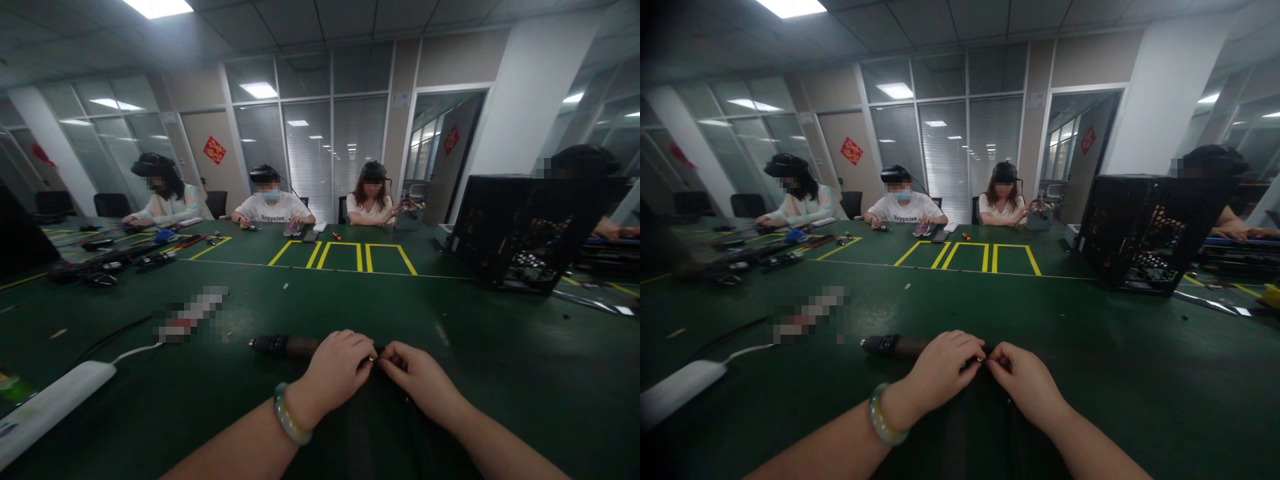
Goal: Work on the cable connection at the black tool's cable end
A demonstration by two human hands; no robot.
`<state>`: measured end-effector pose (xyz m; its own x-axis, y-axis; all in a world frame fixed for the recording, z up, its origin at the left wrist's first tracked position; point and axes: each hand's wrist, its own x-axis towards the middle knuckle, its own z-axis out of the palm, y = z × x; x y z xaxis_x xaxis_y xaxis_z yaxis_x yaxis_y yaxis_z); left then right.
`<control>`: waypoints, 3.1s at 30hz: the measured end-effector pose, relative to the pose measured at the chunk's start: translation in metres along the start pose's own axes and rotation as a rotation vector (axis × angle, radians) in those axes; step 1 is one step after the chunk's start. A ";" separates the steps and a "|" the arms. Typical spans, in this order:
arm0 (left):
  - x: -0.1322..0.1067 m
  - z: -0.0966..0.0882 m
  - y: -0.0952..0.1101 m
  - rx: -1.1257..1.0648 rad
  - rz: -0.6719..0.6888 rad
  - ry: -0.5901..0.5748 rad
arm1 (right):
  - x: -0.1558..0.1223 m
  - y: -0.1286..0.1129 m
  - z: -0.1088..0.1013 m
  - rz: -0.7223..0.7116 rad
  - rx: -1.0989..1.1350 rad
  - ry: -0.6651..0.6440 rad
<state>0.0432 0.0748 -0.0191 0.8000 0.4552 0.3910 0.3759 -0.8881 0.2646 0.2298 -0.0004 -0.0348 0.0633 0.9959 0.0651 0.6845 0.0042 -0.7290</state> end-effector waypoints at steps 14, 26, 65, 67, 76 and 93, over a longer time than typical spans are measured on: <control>0.000 0.000 0.000 0.011 0.010 0.004 | 0.001 0.003 0.002 -0.015 -0.004 0.007; 0.000 0.000 0.000 -0.008 0.012 0.012 | 0.000 -0.001 0.000 0.003 0.009 -0.008; 0.000 -0.002 0.002 0.010 0.015 0.003 | 0.000 -0.001 0.001 -0.010 -0.014 -0.003; 0.000 -0.001 0.001 0.006 0.020 0.006 | 0.000 -0.001 0.002 -0.015 -0.013 0.001; 0.000 -0.001 -0.001 -0.002 0.034 0.006 | -0.001 -0.002 0.002 -0.006 0.029 -0.001; 0.000 -0.001 0.002 0.028 0.022 0.012 | 0.000 -0.003 0.001 -0.006 0.008 -0.004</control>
<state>0.0428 0.0731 -0.0175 0.8026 0.4358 0.4073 0.3712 -0.8994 0.2309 0.2269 -0.0007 -0.0329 0.0566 0.9961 0.0671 0.6789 0.0109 -0.7341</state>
